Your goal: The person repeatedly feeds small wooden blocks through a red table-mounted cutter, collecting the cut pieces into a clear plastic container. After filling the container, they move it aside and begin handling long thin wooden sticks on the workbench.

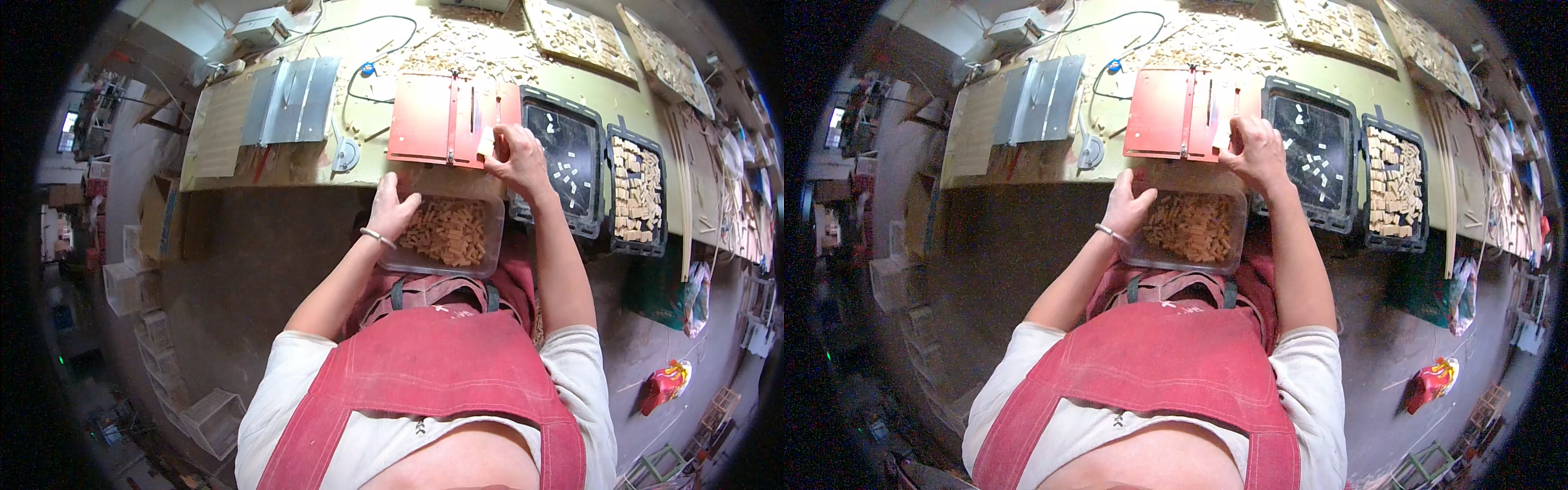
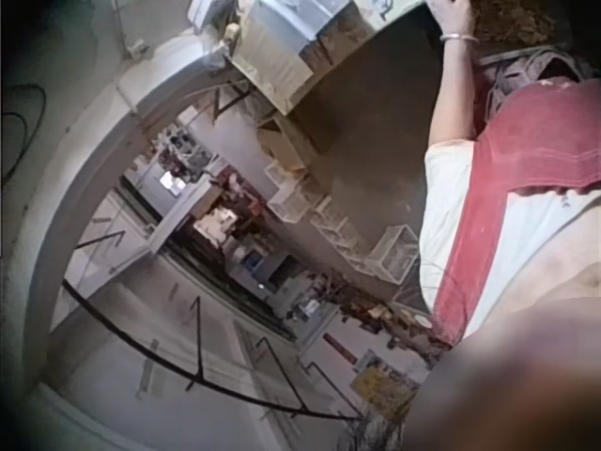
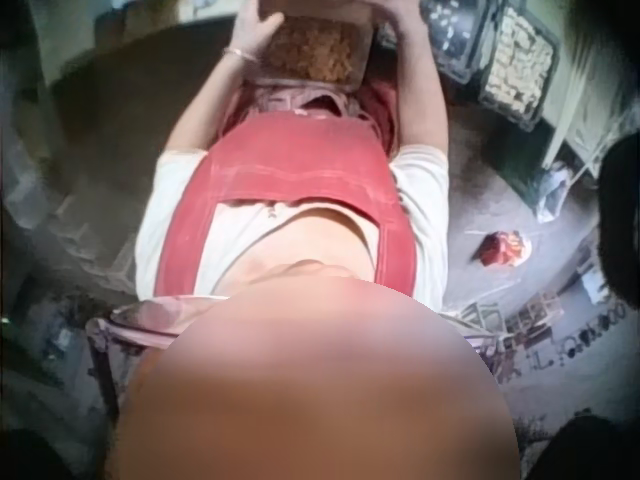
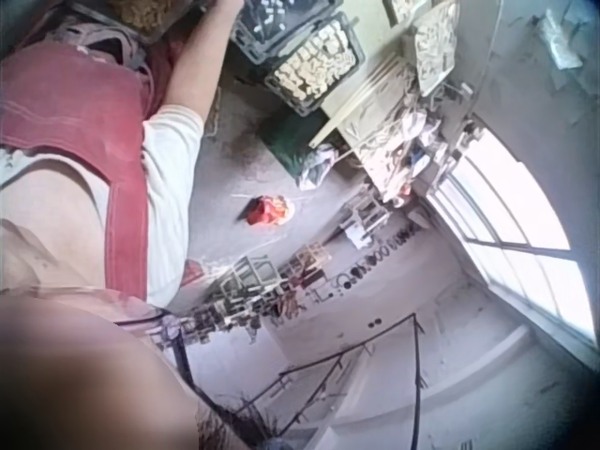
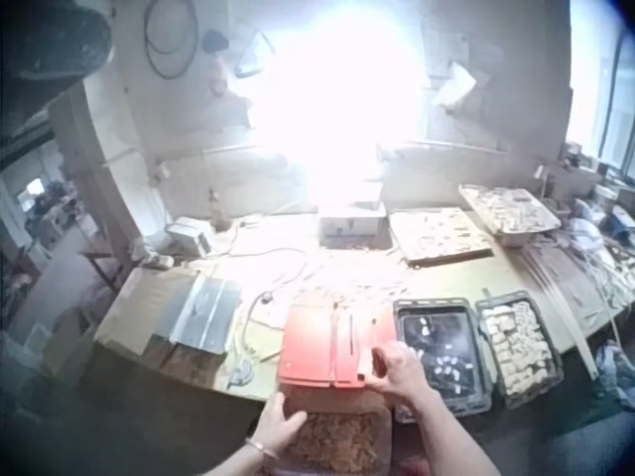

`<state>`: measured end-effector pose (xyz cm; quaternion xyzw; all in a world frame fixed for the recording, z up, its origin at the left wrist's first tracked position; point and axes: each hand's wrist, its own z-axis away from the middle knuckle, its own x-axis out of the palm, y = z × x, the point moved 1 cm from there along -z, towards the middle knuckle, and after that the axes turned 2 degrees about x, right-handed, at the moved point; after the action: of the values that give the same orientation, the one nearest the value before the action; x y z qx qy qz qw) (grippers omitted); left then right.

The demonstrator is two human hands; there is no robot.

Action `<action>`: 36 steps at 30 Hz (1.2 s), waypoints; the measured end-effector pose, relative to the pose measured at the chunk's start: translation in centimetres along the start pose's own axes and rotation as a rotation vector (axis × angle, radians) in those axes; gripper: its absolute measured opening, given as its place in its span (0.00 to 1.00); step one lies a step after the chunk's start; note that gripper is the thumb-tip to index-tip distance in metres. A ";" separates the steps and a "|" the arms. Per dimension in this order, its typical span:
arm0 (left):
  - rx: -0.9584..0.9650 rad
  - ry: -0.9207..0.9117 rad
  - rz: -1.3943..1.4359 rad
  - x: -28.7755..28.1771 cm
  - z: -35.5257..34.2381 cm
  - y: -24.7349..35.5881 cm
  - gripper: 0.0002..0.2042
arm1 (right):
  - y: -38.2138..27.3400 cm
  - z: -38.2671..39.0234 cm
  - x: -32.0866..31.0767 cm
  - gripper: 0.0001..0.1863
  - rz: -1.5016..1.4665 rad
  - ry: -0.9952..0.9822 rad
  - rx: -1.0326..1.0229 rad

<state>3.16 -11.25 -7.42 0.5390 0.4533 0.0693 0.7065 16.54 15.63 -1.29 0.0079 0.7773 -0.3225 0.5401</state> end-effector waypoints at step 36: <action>-0.216 0.215 0.580 -3.8 -2.0 -2.6 0.32 | 6.7 5.5 -6.3 0.19 -0.231 0.394 0.195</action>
<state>-1.51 -13.19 -7.45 0.5571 0.3431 0.3720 0.6584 26.21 20.25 -0.47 0.0338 0.8285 -0.4480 0.3341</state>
